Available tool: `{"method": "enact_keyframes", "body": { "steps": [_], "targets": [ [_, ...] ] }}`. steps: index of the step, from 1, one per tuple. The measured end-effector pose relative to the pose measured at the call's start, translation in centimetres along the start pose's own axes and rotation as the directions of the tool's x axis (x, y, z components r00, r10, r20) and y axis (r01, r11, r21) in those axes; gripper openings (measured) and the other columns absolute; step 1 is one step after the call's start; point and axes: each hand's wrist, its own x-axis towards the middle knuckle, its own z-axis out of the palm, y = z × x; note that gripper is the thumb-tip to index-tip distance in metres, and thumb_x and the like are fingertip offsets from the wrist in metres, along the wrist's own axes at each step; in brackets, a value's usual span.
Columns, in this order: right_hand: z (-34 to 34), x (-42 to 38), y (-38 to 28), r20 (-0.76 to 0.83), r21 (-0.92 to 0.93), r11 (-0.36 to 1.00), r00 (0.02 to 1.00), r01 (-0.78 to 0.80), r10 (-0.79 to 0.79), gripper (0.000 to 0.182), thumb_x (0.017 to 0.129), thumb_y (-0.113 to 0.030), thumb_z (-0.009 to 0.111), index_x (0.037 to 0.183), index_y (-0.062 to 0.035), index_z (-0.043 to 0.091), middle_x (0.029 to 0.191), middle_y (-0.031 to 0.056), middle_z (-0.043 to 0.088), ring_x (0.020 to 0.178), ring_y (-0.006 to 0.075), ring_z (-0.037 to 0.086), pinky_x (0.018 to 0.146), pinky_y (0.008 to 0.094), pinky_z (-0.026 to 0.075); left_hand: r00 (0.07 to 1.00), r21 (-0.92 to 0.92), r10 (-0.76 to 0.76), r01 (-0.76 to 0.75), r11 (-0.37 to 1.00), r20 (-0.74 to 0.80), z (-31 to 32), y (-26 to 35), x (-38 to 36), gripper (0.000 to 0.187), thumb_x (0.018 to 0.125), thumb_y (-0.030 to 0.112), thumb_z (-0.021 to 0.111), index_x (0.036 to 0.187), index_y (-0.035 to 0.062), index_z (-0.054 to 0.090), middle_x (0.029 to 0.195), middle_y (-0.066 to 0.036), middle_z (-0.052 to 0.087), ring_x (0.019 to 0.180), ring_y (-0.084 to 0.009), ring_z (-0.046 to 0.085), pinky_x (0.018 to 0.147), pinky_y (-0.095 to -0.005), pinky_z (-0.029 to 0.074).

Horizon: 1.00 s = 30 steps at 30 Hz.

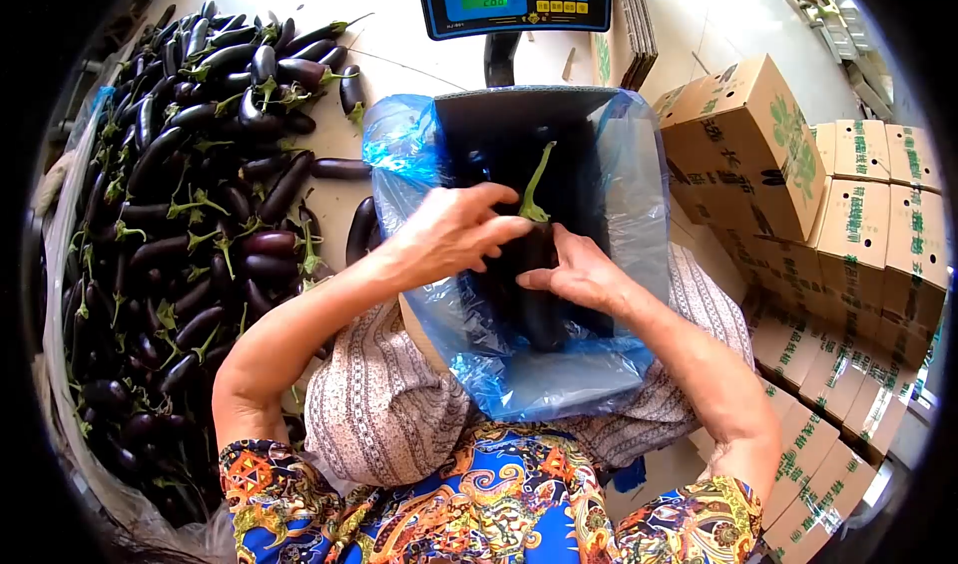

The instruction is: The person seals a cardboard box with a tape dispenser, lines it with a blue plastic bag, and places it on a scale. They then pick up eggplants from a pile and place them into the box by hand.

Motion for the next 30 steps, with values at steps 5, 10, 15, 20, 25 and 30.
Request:
{"method": "enact_keyframes", "body": {
  "steps": [5,10,15,20,25,30],
  "targets": [
    [0.4,4.1,4.5,0.087,0.048,0.979,0.977,-0.199,0.195,0.050,0.084,-0.015,0.074,0.126,-0.0002,0.052,0.101,0.0056,0.064,0.090,0.0177,0.060,0.079,0.0313,0.050,0.917,-0.416,-0.287,0.155,0.896,-0.276,-6.4,0.2,-6.3,0.032,0.099,0.019,0.059,0.125,0.0005,0.061,0.097,-0.010,0.070,0.084,-0.0145,0.069,0.069,-0.0244,0.054],
    [2.0,5.5,4.0,0.108,-0.216,0.920,0.929,-0.326,0.354,0.038,0.088,-0.018,0.071,0.119,0.0013,0.060,0.097,0.0097,0.067,0.089,0.0185,0.062,0.079,0.0312,0.051,0.630,-0.511,-0.575,0.308,0.802,-0.522,-8.5,-7.4,-16.1,0.031,0.101,0.022,0.055,0.125,0.0025,0.061,0.098,-0.008,0.069,0.084,-0.0131,0.067,0.070,-0.0234,0.053],
    [3.4,3.8,6.7,-0.011,-0.285,0.896,0.936,-0.341,0.352,0.041,0.092,-0.034,0.064,0.095,0.0073,0.067,0.082,0.0217,0.071,0.069,0.0316,0.071,0.069,0.0436,0.055,0.370,-0.614,-0.719,0.375,0.695,-0.588,-6.0,-16.4,-27.4,0.029,0.098,0.019,0.060,0.120,0.0014,0.061,0.098,-0.011,0.070,0.082,-0.0160,0.068,0.070,-0.0257,0.056],
    [2.4,2.5,8.5,0.150,-0.397,0.885,0.934,-0.245,0.325,0.057,0.080,-0.034,0.077,0.114,0.0068,0.057,0.096,0.0226,0.065,0.089,0.0343,0.064,0.079,0.0396,0.050,0.131,-0.644,-0.769,0.471,0.603,-0.625,-2.5,-18.0,-34.2,0.027,0.096,0.013,0.058,0.119,-0.0017,0.063,0.102,-0.012,0.070,0.084,-0.0149,0.068,0.071,-0.0256,0.056],
    [1.7,2.9,10.9,0.159,-0.334,0.912,0.940,-0.238,0.303,0.056,0.080,-0.030,0.077,0.118,0.0064,0.057,0.099,0.0220,0.066,0.093,0.0339,0.064,0.082,0.0384,0.050,0.189,-0.200,-0.478,0.734,0.649,-0.858,-2.1,-17.8,-34.1,0.028,0.091,0.010,0.062,0.117,0.0005,0.064,0.102,-0.009,0.070,0.089,-0.0195,0.068,0.077,-0.0303,0.055],
    [1.7,3.3,5.3,0.238,-0.366,0.833,0.824,-0.415,0.515,0.055,0.078,-0.029,0.078,0.115,0.0068,0.060,0.102,0.0249,0.068,0.097,0.0388,0.066,0.088,0.0421,0.053,0.600,0.354,-0.148,0.633,0.688,-0.786,-2.0,-19.6,-28.9,0.063,0.077,0.010,0.074,0.136,0.0068,0.051,0.126,-0.018,0.057,0.117,-0.0387,0.053,0.098,-0.0442,0.046]
  ]
}}
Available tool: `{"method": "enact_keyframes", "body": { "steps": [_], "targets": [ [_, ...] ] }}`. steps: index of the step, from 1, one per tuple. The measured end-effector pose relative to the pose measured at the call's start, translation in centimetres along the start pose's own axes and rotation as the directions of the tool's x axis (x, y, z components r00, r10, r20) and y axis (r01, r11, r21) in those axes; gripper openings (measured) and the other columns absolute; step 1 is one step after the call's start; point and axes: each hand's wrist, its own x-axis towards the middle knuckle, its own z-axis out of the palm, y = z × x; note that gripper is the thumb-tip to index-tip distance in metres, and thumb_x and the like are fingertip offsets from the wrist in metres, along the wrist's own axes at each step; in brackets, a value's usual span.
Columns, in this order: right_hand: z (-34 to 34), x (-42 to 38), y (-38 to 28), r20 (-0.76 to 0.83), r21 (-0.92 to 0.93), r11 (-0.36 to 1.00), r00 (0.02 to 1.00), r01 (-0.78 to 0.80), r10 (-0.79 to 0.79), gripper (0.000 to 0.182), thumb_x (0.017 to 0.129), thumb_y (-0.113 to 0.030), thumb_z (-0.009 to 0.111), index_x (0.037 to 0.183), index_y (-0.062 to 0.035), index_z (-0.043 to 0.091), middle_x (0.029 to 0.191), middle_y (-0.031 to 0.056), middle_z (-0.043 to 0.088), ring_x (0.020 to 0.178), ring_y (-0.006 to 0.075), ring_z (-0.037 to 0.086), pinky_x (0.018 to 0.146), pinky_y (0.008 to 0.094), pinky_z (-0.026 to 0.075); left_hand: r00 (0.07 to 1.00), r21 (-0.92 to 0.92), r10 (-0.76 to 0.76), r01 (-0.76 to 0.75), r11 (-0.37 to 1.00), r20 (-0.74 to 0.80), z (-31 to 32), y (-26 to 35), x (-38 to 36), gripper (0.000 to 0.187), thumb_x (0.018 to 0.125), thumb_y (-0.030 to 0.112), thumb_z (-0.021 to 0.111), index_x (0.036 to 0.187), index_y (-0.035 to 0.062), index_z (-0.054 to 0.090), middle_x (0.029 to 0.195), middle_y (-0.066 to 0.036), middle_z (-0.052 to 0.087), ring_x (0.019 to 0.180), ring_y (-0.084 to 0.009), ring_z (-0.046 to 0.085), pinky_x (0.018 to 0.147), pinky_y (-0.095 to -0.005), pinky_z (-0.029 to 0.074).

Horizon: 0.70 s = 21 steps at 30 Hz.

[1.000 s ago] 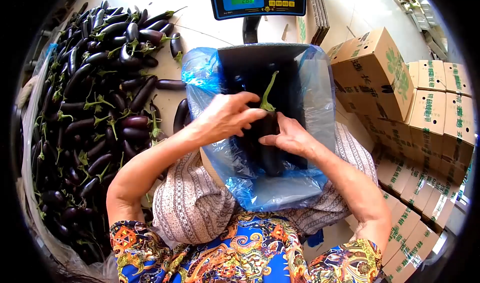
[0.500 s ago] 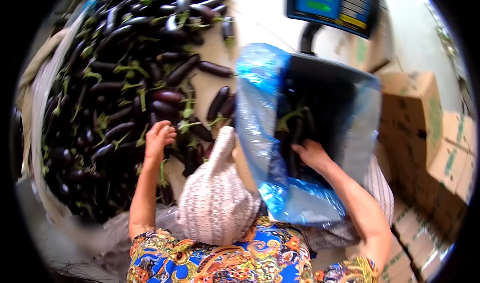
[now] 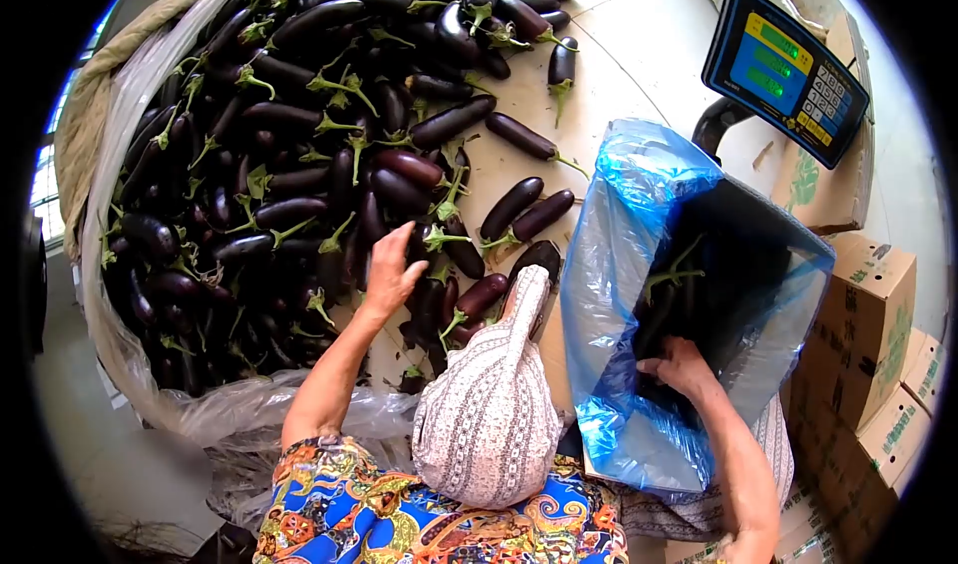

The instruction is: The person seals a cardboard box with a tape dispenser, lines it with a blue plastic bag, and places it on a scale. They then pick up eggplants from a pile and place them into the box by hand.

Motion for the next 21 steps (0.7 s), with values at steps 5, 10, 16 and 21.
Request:
{"method": "enact_keyframes", "body": {
  "steps": [5,10,16,21],
  "targets": [
    [0.9,-0.9,0.4,-0.287,-0.542,0.835,0.911,0.100,-0.296,0.048,0.079,-0.033,0.074,0.100,0.0088,0.062,0.099,0.0331,0.065,0.096,0.0481,0.063,0.086,0.0515,0.052,0.989,0.050,-0.050,0.043,0.998,0.138,1.8,0.1,2.3,0.069,0.070,0.009,0.079,0.133,0.0065,0.050,0.119,-0.019,0.058,0.110,-0.0383,0.056,0.095,-0.0446,0.047],
    [1.0,-3.0,-1.9,-0.284,-0.446,0.895,0.946,0.013,-0.155,0.054,0.086,-0.034,0.069,0.108,0.0135,0.056,0.104,0.0388,0.061,0.107,0.0494,0.060,0.092,0.0516,0.049,0.986,-0.492,-0.160,0.162,0.856,0.046,-4.7,5.9,6.8,0.061,0.080,0.005,0.074,0.136,0.0053,0.049,0.117,-0.009,0.062,0.103,-0.0201,0.062,0.094,-0.0334,0.049],
    [-1.3,-6.3,-3.9,-0.389,-0.232,0.891,0.803,0.389,-0.452,0.045,0.091,-0.033,0.066,0.111,0.0061,0.063,0.096,0.0295,0.068,0.096,0.0440,0.067,0.086,0.0450,0.054,0.987,-0.793,0.037,0.103,0.601,0.156,-11.4,21.6,12.5,0.061,0.081,0.010,0.073,0.136,0.0023,0.048,0.110,-0.008,0.065,0.096,-0.0162,0.064,0.086,-0.0281,0.052],
    [-2.0,-14.8,-10.2,-0.439,-0.043,0.776,0.686,0.629,-0.581,0.090,0.074,-0.042,0.084,0.141,0.0018,0.042,0.124,0.0217,0.062,0.111,0.0293,0.062,0.096,0.0395,0.051,0.838,-0.775,0.352,0.125,0.619,0.417,-6.4,31.7,13.6,0.055,0.081,0.024,0.080,0.124,-0.0004,0.055,0.104,-0.010,0.069,0.089,-0.0176,0.067,0.079,-0.0313,0.056]
  ]
}}
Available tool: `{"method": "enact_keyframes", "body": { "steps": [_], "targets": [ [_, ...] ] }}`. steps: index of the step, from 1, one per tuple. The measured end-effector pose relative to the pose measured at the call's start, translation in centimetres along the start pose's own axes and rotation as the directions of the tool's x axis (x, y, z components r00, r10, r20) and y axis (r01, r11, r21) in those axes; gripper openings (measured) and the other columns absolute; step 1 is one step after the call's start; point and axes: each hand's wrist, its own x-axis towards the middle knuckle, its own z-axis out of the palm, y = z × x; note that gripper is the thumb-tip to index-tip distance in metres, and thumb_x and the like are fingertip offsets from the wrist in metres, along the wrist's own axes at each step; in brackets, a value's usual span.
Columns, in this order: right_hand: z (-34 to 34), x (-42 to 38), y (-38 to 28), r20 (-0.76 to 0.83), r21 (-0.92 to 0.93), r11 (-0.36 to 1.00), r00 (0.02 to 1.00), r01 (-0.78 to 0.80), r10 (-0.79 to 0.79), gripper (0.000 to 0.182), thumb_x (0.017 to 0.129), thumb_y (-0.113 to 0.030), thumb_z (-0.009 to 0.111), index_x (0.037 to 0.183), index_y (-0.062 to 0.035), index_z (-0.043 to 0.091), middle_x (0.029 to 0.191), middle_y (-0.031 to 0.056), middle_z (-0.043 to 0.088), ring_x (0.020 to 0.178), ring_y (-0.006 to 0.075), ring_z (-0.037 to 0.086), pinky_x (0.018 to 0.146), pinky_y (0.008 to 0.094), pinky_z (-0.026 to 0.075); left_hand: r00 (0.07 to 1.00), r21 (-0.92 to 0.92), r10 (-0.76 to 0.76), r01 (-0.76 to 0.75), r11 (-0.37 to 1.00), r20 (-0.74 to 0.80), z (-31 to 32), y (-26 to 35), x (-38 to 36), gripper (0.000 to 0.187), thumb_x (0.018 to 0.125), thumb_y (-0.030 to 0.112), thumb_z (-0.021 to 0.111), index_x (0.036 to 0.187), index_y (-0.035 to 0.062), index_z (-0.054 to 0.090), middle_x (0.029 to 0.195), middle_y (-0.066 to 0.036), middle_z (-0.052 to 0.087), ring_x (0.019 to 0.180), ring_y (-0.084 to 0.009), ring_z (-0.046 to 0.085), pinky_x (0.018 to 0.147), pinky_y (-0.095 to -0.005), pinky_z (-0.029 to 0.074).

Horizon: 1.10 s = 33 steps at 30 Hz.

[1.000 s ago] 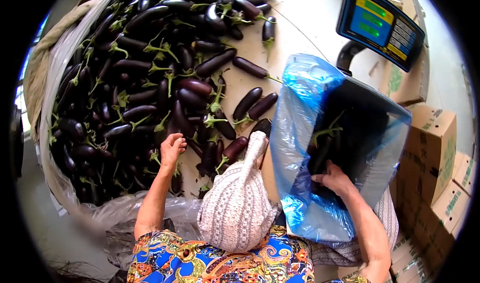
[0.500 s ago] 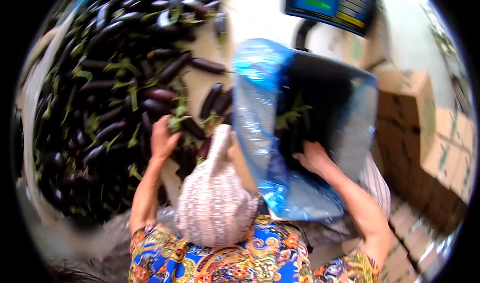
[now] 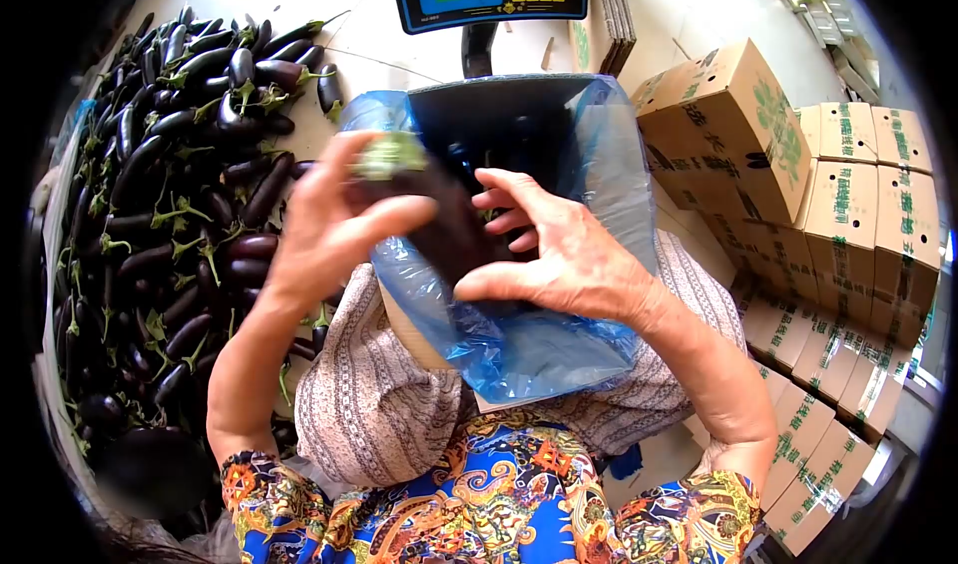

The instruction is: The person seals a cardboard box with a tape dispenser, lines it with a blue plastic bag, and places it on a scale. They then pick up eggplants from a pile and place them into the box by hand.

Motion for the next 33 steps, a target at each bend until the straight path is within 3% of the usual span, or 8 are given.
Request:
{"method": "enact_keyframes", "body": {
  "steps": [3,5,8,12,16,20,29,33],
  "targets": [
    [0.8,-0.1,0.8,-0.175,-0.327,0.929,0.977,-0.172,0.119,0.078,0.071,-0.038,0.082,0.126,0.0041,0.045,0.108,0.0326,0.064,0.102,0.0492,0.063,0.092,0.0490,0.051,0.986,0.195,0.080,-0.107,0.975,0.145,5.4,-3.5,2.8,0.048,0.090,0.030,0.073,0.121,-0.0029,0.058,0.094,-0.014,0.070,0.082,-0.0171,0.070,0.074,-0.0296,0.058],
    [0.1,-0.1,4.1,-0.111,-0.365,0.875,0.948,-0.319,0.299,0.074,0.072,-0.037,0.080,0.120,0.0071,0.045,0.105,0.0333,0.065,0.101,0.0489,0.063,0.090,0.0496,0.052,0.909,0.066,-0.202,0.191,0.979,0.364,6.6,-5.4,4.4,0.047,0.094,0.031,0.067,0.123,-0.0052,0.058,0.090,-0.017,0.070,0.074,-0.0195,0.071,0.066,-0.0308,0.059],
    [1.1,-0.4,8.1,-0.170,-0.538,0.785,0.951,-0.309,0.258,0.065,0.077,-0.027,0.076,0.120,0.0101,0.045,0.101,0.0332,0.065,0.098,0.0461,0.065,0.085,0.0496,0.053,0.902,0.311,0.278,-0.383,0.870,0.332,7.3,-7.3,3.8,0.044,0.094,0.020,0.064,0.128,-0.0058,0.054,0.084,-0.018,0.071,0.068,-0.0224,0.070,0.060,-0.0329,0.056],
    [3.5,1.7,10.8,-0.080,-0.915,0.368,0.967,-0.168,0.241,0.073,0.078,-0.012,0.066,0.135,0.0208,0.037,0.079,0.0200,0.071,0.074,0.0318,0.072,0.065,0.0427,0.057,0.933,0.406,0.254,-0.341,0.848,0.254,5.3,-6.8,3.3,0.034,0.088,0.007,0.064,0.120,-0.0036,0.059,0.087,-0.018,0.067,0.073,-0.0303,0.065,0.068,-0.0395,0.053],
    [3.5,1.8,11.9,-0.085,-0.893,0.414,0.969,-0.178,0.234,0.075,0.079,-0.012,0.066,0.139,0.0176,0.034,0.089,0.0224,0.069,0.078,0.0338,0.071,0.066,0.0421,0.058,0.829,0.569,0.373,-0.558,0.605,0.416,4.6,-6.6,2.1,0.033,0.084,0.008,0.065,0.116,0.0001,0.062,0.094,-0.015,0.064,0.092,-0.0324,0.060,0.082,-0.0415,0.051],
    [4.0,1.1,12.0,-0.182,-0.855,0.485,0.982,-0.186,0.055,0.081,0.076,-0.012,0.071,0.142,0.0148,0.031,0.097,0.0250,0.065,0.080,0.0371,0.070,0.068,0.0436,0.058,0.815,0.719,0.152,-0.568,0.401,0.559,6.3,-7.4,3.0,0.039,0.080,0.007,0.065,0.117,-0.0011,0.059,0.096,-0.016,0.065,0.094,-0.0336,0.062,0.081,-0.0402,0.053],
    [2.3,2.8,12.3,-0.128,-0.771,0.614,0.986,-0.168,0.109,0.072,0.074,-0.017,0.073,0.126,0.0206,0.039,0.074,0.0270,0.066,0.069,0.0453,0.067,0.064,0.0503,0.056,0.887,0.841,-0.162,-0.333,0.426,0.433,11.4,-11.0,6.9,0.044,0.077,0.010,0.070,0.114,-0.0019,0.051,0.094,-0.022,0.069,0.089,-0.0389,0.070,0.073,-0.0462,0.058],
    [3.5,1.9,11.5,-0.137,-0.868,0.470,0.987,-0.160,0.084,0.048,0.077,-0.020,0.074,0.108,0.0093,0.052,0.073,0.0207,0.067,0.066,0.0359,0.069,0.059,0.0443,0.056,0.883,0.862,-0.166,-0.360,0.357,0.438,11.1,-11.0,6.7,0.043,0.077,0.010,0.071,0.112,-0.0012,0.051,0.091,-0.022,0.069,0.084,-0.0370,0.071,0.070,-0.0458,0.058]
  ]
}}
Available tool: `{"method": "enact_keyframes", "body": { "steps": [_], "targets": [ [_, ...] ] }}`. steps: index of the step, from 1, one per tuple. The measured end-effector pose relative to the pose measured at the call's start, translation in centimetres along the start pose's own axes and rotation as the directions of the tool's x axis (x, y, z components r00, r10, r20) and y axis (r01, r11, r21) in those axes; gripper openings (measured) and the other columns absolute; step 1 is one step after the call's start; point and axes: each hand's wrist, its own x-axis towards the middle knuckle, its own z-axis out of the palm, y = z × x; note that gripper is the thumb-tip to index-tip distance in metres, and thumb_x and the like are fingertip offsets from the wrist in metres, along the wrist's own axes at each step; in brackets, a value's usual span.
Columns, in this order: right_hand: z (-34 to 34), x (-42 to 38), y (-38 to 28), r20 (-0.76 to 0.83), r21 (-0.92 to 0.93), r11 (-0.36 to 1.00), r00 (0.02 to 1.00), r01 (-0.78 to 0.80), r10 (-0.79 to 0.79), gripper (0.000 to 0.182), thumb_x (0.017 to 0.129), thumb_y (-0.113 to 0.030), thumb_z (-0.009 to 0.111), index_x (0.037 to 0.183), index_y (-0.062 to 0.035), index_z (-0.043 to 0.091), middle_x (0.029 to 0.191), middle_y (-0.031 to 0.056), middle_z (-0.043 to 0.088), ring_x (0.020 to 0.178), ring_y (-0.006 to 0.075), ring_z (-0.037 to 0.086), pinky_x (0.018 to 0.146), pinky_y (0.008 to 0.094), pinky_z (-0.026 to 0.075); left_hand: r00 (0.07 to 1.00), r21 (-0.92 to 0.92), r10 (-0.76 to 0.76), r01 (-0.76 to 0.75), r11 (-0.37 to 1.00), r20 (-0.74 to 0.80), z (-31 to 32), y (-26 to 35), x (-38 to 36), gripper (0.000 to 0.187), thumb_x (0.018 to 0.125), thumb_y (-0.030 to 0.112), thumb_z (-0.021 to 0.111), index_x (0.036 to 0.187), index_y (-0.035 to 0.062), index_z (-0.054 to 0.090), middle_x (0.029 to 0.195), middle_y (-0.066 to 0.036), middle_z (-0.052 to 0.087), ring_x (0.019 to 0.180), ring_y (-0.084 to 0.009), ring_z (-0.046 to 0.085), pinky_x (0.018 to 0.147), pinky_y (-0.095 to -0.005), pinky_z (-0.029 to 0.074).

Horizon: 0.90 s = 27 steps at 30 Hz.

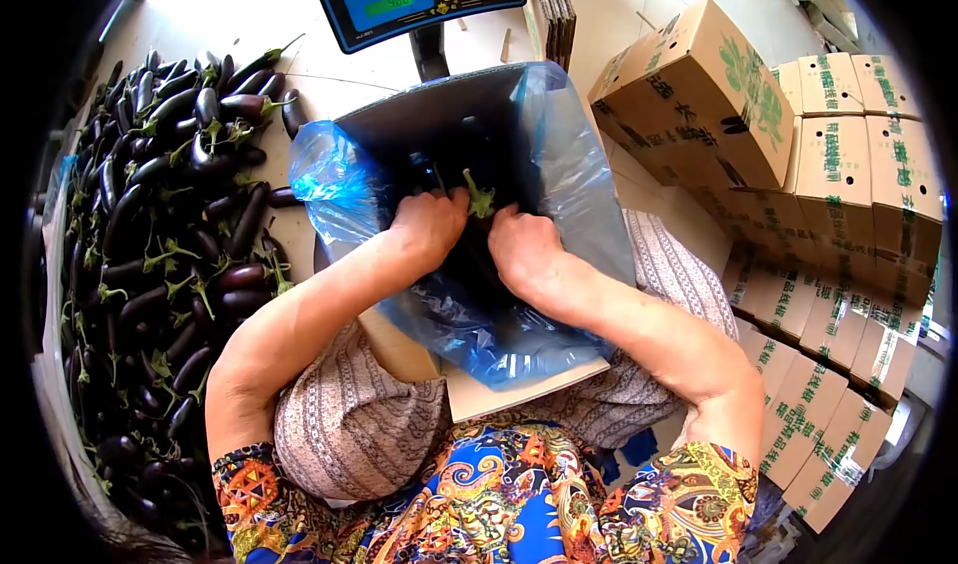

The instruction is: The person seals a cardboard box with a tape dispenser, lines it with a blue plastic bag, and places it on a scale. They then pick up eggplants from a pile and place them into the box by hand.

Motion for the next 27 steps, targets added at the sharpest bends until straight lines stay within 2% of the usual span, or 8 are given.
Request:
{"method": "enact_keyframes", "body": {
  "steps": [3,7,10,14,19,22,26,27],
  "targets": [
    [-0.6,-1.9,-1.3,-0.135,-0.099,0.990,0.984,0.102,-0.115,0.028,0.083,-0.024,0.072,0.090,-0.0031,0.055,0.071,0.0135,0.065,0.064,0.0291,0.069,0.053,0.0397,0.055,0.999,0.029,0.039,-0.039,0.999,0.002,-0.6,-0.6,-0.9,0.040,0.079,0.011,0.070,0.113,-0.0009,0.053,0.089,-0.020,0.070,0.080,-0.0351,0.071,0.065,-0.0446,0.058],
    [0.2,-2.7,-1.2,0.187,0.247,0.954,0.958,0.171,-0.220,0.033,0.081,-0.026,0.075,0.093,-0.0010,0.056,0.077,0.0146,0.065,0.067,0.0388,0.067,0.060,0.0438,0.056,0.981,0.234,0.194,-0.186,0.954,-0.011,-1.8,-1.0,-3.1,0.029,0.080,0.011,0.064,0.107,-0.0003,0.059,0.088,-0.018,0.067,0.083,-0.0317,0.069,0.070,-0.0424,0.055],
    [0.0,-2.1,-1.8,-0.234,0.182,0.970,0.965,0.162,-0.118,0.037,0.076,-0.021,0.077,0.097,-0.0009,0.054,0.089,0.0181,0.061,0.077,0.0377,0.065,0.063,0.0440,0.056,0.972,0.233,0.232,-0.220,0.947,-0.027,-2.1,-1.4,-4.1,0.026,0.077,0.009,0.064,0.102,-0.0006,0.061,0.091,-0.017,0.066,0.087,-0.0324,0.065,0.076,-0.0433,0.054],
    [-1.1,0.3,-0.3,-0.399,0.290,0.942,0.916,0.168,-0.040,0.044,0.069,-0.013,0.080,0.098,0.0000,0.050,0.097,0.0191,0.056,0.086,0.0380,0.061,0.069,0.0450,0.056,0.970,0.200,0.207,-0.180,0.963,-0.129,-2.9,-2.1,-3.8,0.025,0.077,0.008,0.064,0.100,-0.0012,0.062,0.091,-0.017,0.066,0.086,-0.0322,0.066,0.075,-0.0421,0.054],
    [0.7,5.9,1.1,0.044,0.440,0.876,0.979,-0.198,0.200,0.030,0.088,-0.016,0.053,0.112,0.0021,0.054,0.099,0.0320,0.066,0.096,0.0498,0.064,0.085,0.0538,0.052,0.960,0.248,0.276,-0.256,0.934,-0.047,-1.3,-1.9,-2.4,0.023,0.079,0.013,0.063,0.098,-0.0002,0.063,0.090,-0.016,0.066,0.082,-0.0306,0.066,0.070,-0.0405,0.054],
    [1.3,6.0,0.3,0.166,0.485,0.831,0.962,-0.272,0.218,0.038,0.085,-0.016,0.056,0.118,0.0019,0.054,0.102,0.0326,0.065,0.099,0.0510,0.063,0.088,0.0557,0.050,0.946,0.217,0.319,-0.301,0.929,-0.054,-0.8,-1.7,-3.5,0.019,0.080,0.015,0.061,0.091,0.0015,0.066,0.086,-0.015,0.065,0.080,-0.0291,0.066,0.069,-0.0394,0.053],
    [0.7,5.4,-0.9,-0.232,0.563,0.826,0.952,-0.035,0.199,0.049,0.083,-0.021,0.060,0.126,0.0021,0.051,0.107,0.0311,0.064,0.101,0.0513,0.061,0.093,0.0554,0.047,0.953,0.194,0.299,-0.285,0.939,-0.044,-1.2,-1.8,-3.6,0.015,0.079,0.015,0.062,0.084,0.0019,0.068,0.086,-0.016,0.065,0.079,-0.0295,0.066,0.070,-0.0388,0.053],
    [0.5,5.4,-1.2,-0.272,0.534,0.845,0.939,-0.036,0.212,0.046,0.084,-0.025,0.064,0.119,0.0038,0.056,0.108,0.0296,0.064,0.101,0.0504,0.059,0.094,0.0523,0.047,0.952,0.173,0.303,-0.292,0.940,-0.035,-1.2,-1.8,-3.5,0.015,0.078,0.015,0.062,0.082,0.0019,0.068,0.086,-0.016,0.065,0.080,-0.0297,0.066,0.070,-0.0386,0.053]
  ]
}}
